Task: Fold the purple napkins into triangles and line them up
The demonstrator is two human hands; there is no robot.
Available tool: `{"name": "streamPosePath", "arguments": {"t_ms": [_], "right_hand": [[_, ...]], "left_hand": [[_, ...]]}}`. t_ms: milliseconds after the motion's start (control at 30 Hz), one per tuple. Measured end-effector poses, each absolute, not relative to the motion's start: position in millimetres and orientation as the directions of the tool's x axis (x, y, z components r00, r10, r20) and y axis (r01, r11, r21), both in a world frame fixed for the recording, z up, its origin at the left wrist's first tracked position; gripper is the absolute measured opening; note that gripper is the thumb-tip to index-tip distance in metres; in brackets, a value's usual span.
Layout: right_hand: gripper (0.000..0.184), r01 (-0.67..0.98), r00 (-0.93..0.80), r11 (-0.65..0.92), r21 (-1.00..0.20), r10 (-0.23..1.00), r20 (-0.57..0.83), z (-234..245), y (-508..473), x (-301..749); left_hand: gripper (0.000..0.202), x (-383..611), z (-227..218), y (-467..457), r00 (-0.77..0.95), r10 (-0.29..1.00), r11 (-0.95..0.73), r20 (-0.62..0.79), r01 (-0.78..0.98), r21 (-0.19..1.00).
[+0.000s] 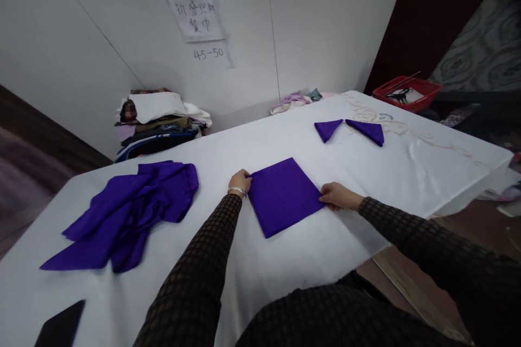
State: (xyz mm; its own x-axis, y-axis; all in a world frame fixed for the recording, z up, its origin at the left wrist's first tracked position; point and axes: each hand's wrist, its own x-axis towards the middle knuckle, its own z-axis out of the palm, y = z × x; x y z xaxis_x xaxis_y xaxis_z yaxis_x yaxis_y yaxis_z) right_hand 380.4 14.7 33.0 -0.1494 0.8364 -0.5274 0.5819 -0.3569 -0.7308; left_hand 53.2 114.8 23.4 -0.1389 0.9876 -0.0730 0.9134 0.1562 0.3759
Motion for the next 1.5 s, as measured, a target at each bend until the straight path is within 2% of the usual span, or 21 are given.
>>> {"name": "streamPosePath", "arguments": {"t_ms": [200, 300, 400, 467, 567, 667, 733, 800, 933, 1033, 1100, 1167, 1233, 1300, 1333, 1367, 1433, 1500], "right_hand": [[0.018, 0.394, -0.283, -0.486, -0.780, 0.743, -0.606, 31, 2, 371], [0.019, 0.342, -0.331, -0.546, -0.765, 0.691, -0.642, 31, -9, 367], [0.017, 0.271, -0.363, -0.596, -0.756, 0.664, -0.654, 30, -19, 366], [0.017, 0.224, -0.415, -0.618, -0.753, 0.639, -0.648, 28, -26, 365], [0.021, 0.183, -0.489, -0.650, -0.738, 0.591, -0.641, 24, -39, 363], [0.026, 0.133, -0.518, -0.665, -0.735, 0.585, -0.624, 25, -56, 356], [0.028, 0.093, -0.526, -0.671, -0.735, 0.594, -0.609, 29, -69, 350], [0.028, 0.062, -0.529, -0.672, -0.738, 0.605, -0.595, 35, -80, 343], [0.032, -0.008, -0.540, -0.668, -0.744, 0.629, -0.559, 46, -93, 325], [0.034, -0.067, -0.539, -0.657, -0.751, 0.658, -0.527, 52, -91, 308], [0.032, -0.077, -0.533, -0.590, -0.804, 0.706, -0.466, 56, -84, 300], [0.029, -0.040, -0.496, -0.412, -0.910, 0.799, -0.340, 61, -73, 298], [0.029, 0.061, -0.420, -0.111, -0.992, 0.899, -0.126, 64, -61, 301], [0.038, 0.200, -0.395, 0.167, -0.966, 0.916, 0.076, 64, -48, 309], [0.046, 0.257, -0.417, 0.243, -0.935, 0.901, 0.119, 63, -42, 313], [0.056, 0.303, -0.452, 0.271, -0.913, 0.885, 0.113, 60, -36, 316], [0.070, 0.358, -0.509, 0.222, -0.907, 0.861, 0.009, 54, -26, 320], [0.064, 0.359, -0.547, 0.108, -0.927, 0.829, -0.115, 47, -16, 320]], "left_hand": [[0.019, 53, 30, 124, -0.095, 0.995, 0.101, -0.033, 0.908, 0.407], [0.030, 59, 34, 126, -0.050, 0.999, 0.054, -0.019, 0.906, 0.420], [0.040, 71, 39, 110, 0.002, 0.998, -0.028, 0.062, 0.907, 0.420], [0.038, 85, 42, 83, 0.103, 0.985, -0.153, 0.139, 0.892, 0.425], [0.038, 109, 45, 20, 0.371, 0.915, -0.400, 0.160, 0.773, 0.492], [0.053, 126, 45, -45, 0.609, 0.786, -0.558, 0.108, 0.624, 0.547], [0.071, 129, 44, -77, 0.661, 0.747, -0.573, 0.066, 0.592, 0.566], [0.077, 126, 39, -97, 0.657, 0.753, -0.559, 0.032, 0.613, 0.559], [0.051, 120, 25, -111, 0.573, 0.818, -0.498, 0.048, 0.664, 0.558], [0.037, 119, 20, -110, 0.453, 0.891, -0.370, 0.041, 0.669, 0.644], [0.028, 118, 22, -105, 0.345, 0.938, -0.238, 0.000, 0.647, 0.724], [0.028, 115, 27, -95, 0.278, 0.959, -0.131, -0.049, 0.592, 0.795], [0.028, 110, 32, -83, 0.272, 0.957, -0.064, -0.105, 0.545, 0.836], [0.027, 105, 34, -71, 0.290, 0.944, -0.010, -0.159, 0.505, 0.863], [0.027, 102, 35, -66, 0.303, 0.935, 0.018, -0.185, 0.480, 0.877], [0.027, 100, 34, -61, 0.317, 0.925, 0.046, -0.210, 0.455, 0.889], [0.028, 97, 33, -53, 0.349, 0.901, 0.099, -0.256, 0.410, 0.907], [0.027, 96, 31, -45, 0.361, 0.880, 0.164, -0.310, 0.381, 0.910]]}}
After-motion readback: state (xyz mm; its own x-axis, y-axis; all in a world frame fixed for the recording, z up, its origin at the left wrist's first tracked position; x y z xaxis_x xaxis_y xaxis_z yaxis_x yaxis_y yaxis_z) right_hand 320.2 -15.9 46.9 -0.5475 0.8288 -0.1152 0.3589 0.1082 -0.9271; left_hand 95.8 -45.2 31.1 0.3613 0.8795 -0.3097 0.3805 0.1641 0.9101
